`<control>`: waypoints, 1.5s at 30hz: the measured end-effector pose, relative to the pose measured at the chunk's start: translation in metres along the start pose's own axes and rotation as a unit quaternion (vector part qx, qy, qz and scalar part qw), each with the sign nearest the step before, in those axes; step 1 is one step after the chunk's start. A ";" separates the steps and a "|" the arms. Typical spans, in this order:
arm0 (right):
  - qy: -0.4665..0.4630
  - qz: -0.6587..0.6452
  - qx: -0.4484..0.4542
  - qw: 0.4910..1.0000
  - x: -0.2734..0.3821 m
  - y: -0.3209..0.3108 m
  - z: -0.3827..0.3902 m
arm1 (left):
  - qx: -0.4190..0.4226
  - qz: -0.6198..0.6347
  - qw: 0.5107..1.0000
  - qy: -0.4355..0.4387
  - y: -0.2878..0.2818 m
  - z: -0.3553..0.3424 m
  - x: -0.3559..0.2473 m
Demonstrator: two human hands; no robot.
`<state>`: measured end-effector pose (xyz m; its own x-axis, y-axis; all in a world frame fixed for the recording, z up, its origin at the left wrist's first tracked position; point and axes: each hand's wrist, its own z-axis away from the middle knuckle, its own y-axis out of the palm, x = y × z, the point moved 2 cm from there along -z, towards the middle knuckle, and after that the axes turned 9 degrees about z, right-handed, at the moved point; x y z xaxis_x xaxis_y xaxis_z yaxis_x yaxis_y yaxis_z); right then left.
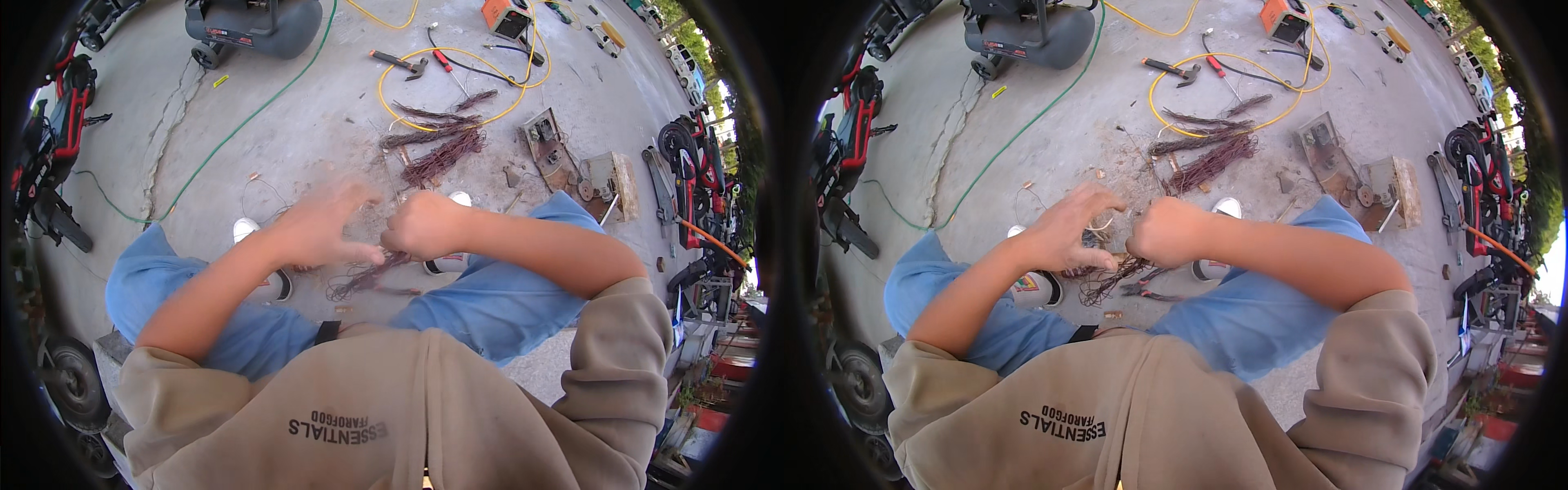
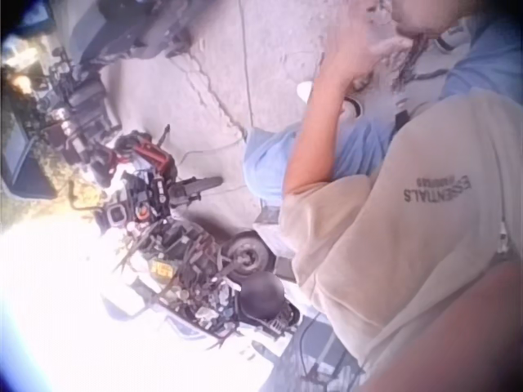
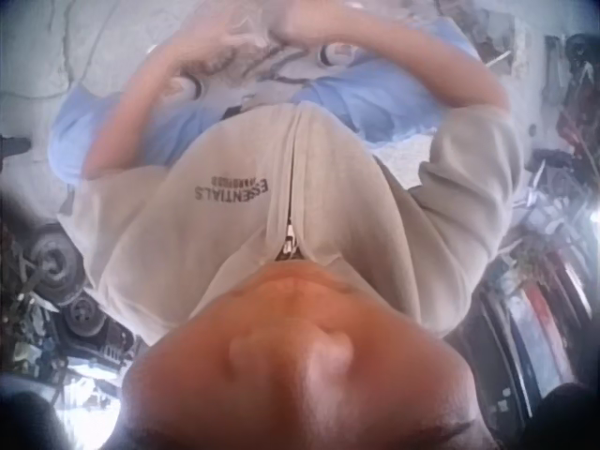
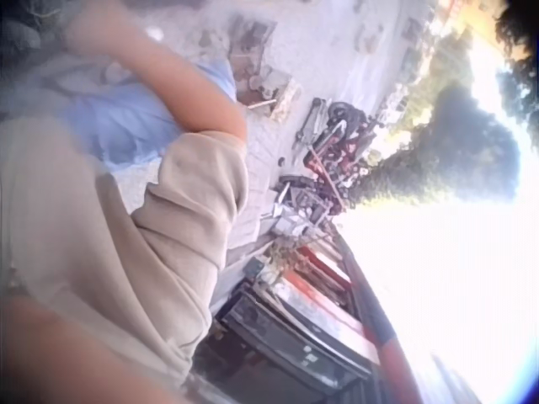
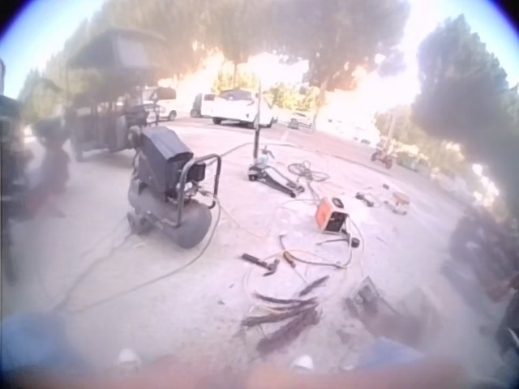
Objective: The person sits on the floor and winds copper wire around a rectangular block. They repeatedly pick up wire, wrap it around the block, and use pliers to cut the wire. The process is repeated multiple times.
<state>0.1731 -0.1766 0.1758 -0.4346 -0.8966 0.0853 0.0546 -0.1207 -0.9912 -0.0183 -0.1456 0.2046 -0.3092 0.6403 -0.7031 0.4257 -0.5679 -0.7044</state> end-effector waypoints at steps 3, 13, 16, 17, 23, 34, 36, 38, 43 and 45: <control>-0.101 0.042 -0.109 0.988 0.021 -0.010 -0.003 | -0.122 -0.054 0.988 0.075 -0.017 -0.019 0.005; 0.139 0.140 -0.207 0.958 -0.002 -0.018 -0.002 | 0.067 0.366 0.879 -0.298 0.025 -0.013 0.035; 0.197 0.114 -0.161 0.960 -0.007 -0.013 0.003 | 0.089 0.375 0.892 -0.237 0.029 -0.008 0.033; 0.170 0.114 -0.140 0.969 -0.006 -0.010 0.005 | 0.127 0.360 0.897 -0.222 0.033 -0.006 0.030; 0.148 0.057 -0.064 0.985 0.002 0.003 0.011 | 0.207 0.469 0.789 -0.340 0.063 0.002 0.007; 0.289 -0.432 0.168 0.838 0.041 0.045 0.019 | 0.200 -0.148 0.969 0.002 0.069 0.000 0.011; 0.332 -0.535 0.225 0.744 0.045 0.043 0.019 | 0.189 -0.160 0.968 0.039 0.072 0.001 0.016; 0.343 -0.622 0.256 0.656 0.047 0.043 0.020 | 0.147 -0.190 0.966 0.099 0.079 -0.003 0.031; 0.294 -0.793 0.272 0.459 0.029 0.044 0.023 | 0.024 -0.195 0.972 0.127 0.076 -0.031 0.043; 0.356 -0.465 0.277 0.761 -0.006 0.023 0.024 | -0.039 -0.182 0.976 0.111 0.068 -0.040 0.047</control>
<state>0.1985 -0.1841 0.1546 -0.8836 0.1221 0.4521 -0.2901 -0.9005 -0.3238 0.0302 -0.1334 0.1275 -0.2639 0.8937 -0.3628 0.3883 -0.2459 -0.8881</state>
